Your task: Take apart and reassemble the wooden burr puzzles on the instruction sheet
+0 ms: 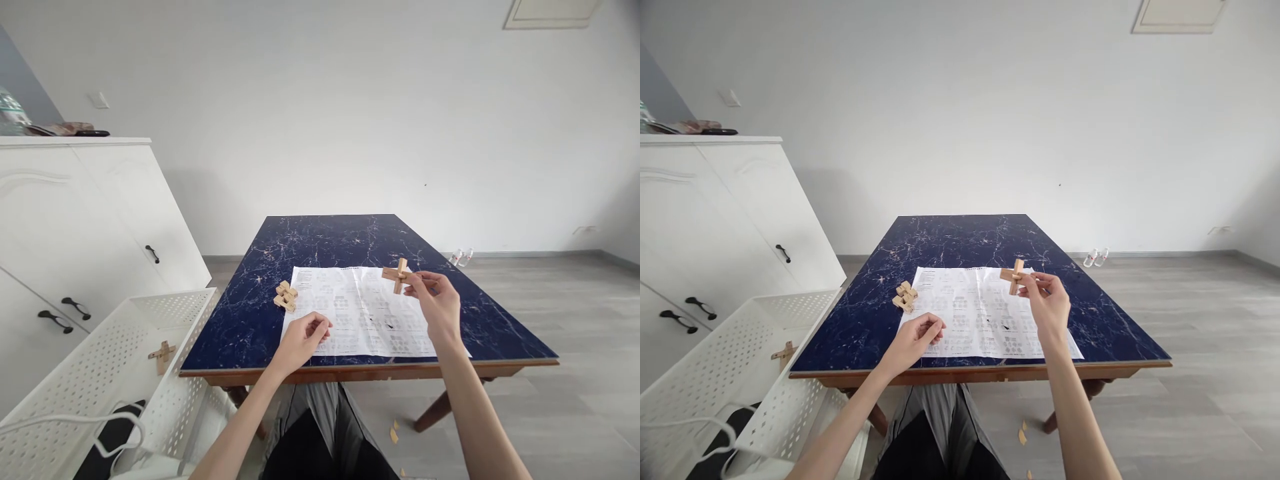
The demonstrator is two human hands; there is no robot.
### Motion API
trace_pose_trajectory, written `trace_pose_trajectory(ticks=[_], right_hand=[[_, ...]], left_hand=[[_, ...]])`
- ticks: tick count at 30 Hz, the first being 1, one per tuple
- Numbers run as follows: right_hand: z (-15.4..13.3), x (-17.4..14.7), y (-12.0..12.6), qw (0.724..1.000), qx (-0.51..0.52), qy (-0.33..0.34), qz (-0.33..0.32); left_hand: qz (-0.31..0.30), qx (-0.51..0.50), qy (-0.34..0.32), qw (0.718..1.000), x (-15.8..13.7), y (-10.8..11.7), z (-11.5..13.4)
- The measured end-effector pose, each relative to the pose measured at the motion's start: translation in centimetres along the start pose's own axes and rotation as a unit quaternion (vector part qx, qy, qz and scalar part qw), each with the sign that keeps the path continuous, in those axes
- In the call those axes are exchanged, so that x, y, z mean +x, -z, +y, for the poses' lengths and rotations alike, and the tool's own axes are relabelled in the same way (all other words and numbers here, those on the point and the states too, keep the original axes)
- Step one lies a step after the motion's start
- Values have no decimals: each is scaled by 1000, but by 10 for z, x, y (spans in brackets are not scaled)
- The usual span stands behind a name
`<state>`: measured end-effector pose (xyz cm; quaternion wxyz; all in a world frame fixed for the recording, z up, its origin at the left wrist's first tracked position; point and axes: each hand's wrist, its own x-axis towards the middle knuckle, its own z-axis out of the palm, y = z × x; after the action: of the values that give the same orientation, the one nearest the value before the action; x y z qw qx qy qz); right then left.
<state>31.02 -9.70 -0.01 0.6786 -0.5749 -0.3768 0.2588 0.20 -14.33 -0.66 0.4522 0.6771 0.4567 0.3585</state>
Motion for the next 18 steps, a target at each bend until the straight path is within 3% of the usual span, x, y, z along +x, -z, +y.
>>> trace_pose_trajectory(ticks=[4, 8, 13, 18], right_hand=[[25, 50, 1, 993, -118, 16, 25], [48, 73, 2, 983, -181, 11, 4], [57, 73, 6, 980, -197, 14, -11], [59, 39, 20, 983, -181, 11, -19]], left_hand=[[29, 36, -15, 999, -1, -7, 0], [43, 52, -18, 998, 0, -9, 0], [41, 62, -21, 997, 1, -6, 1], [38, 70, -23, 997, -2, -5, 5]])
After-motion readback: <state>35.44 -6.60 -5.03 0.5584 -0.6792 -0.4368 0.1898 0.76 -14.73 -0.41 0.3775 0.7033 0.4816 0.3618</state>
